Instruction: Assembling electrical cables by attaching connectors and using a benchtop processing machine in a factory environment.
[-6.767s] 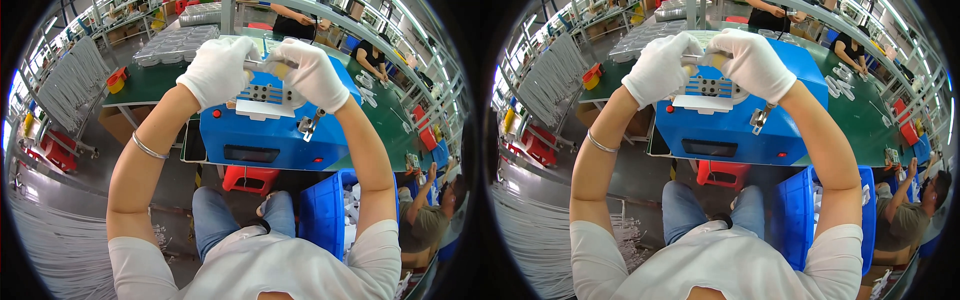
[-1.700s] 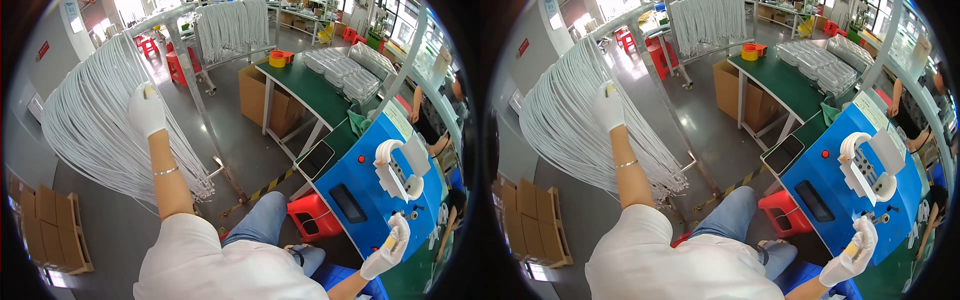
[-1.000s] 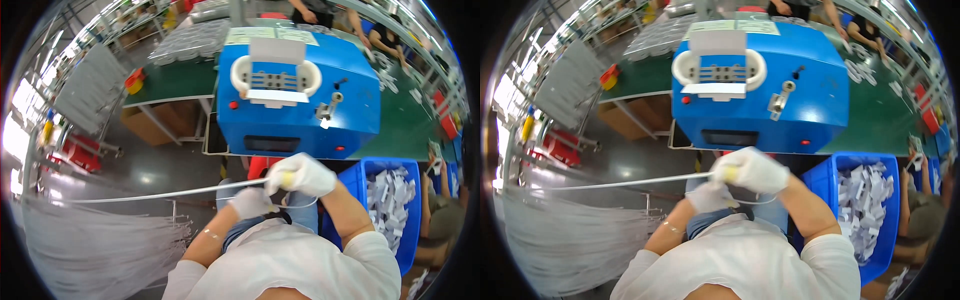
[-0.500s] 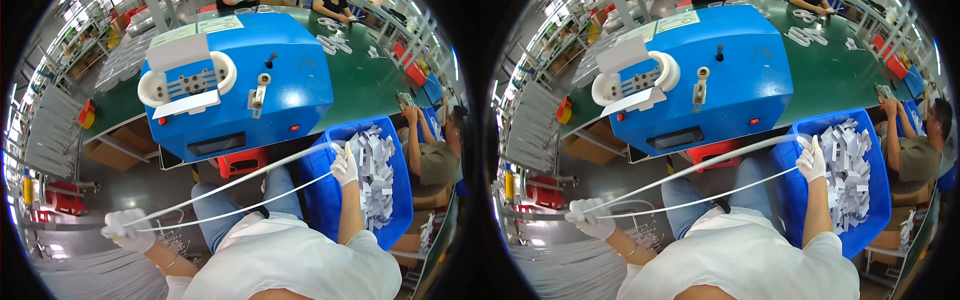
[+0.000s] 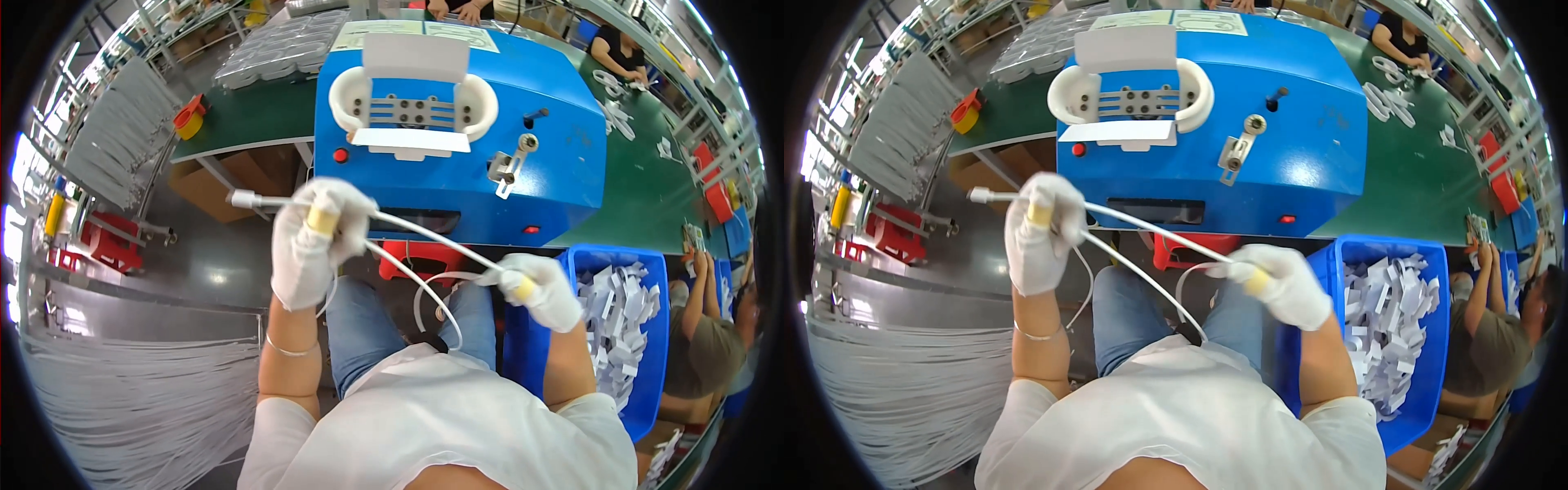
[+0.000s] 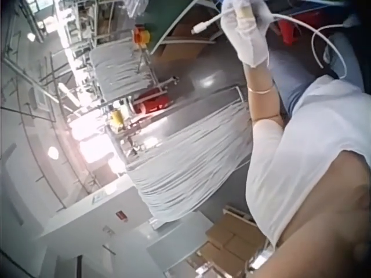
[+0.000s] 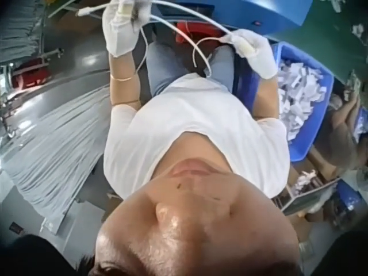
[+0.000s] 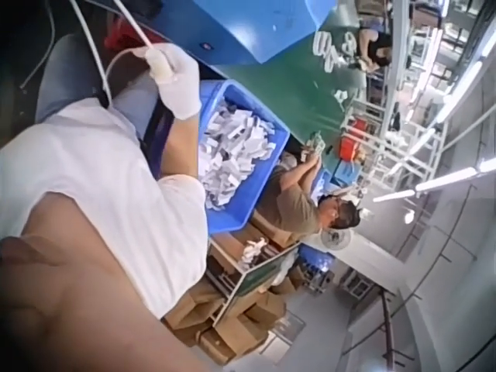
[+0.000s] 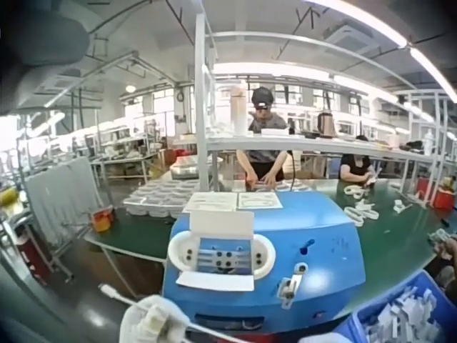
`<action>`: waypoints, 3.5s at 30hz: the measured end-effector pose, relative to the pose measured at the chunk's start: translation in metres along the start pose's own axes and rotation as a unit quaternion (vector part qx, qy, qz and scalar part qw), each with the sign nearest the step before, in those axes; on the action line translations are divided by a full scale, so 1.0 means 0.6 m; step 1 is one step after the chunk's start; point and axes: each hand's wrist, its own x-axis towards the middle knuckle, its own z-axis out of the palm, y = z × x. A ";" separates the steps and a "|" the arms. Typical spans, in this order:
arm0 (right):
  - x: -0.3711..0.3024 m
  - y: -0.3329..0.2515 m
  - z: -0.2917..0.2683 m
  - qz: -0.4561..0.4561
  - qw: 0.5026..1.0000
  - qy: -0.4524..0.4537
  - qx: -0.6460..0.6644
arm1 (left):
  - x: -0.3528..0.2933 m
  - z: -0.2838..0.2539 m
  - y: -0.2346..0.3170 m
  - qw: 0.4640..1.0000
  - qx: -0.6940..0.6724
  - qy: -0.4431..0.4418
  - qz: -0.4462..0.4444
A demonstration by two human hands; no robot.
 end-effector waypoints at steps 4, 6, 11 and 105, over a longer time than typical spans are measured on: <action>-0.027 0.011 -0.061 -0.084 0.975 0.152 -0.142 | 0.047 -0.049 0.013 0.997 -0.004 0.083 -0.011; -0.027 0.014 -0.073 -0.131 0.951 0.221 -0.170 | 0.058 -0.051 0.021 0.997 -0.017 0.070 -0.015; -0.028 -0.014 -0.084 -0.124 0.921 0.325 -0.177 | 0.087 -0.021 0.029 0.994 0.053 0.090 -0.023; 0.071 -0.095 -0.120 -0.322 0.815 0.304 -0.374 | 0.088 0.057 0.063 0.791 0.348 -0.503 0.011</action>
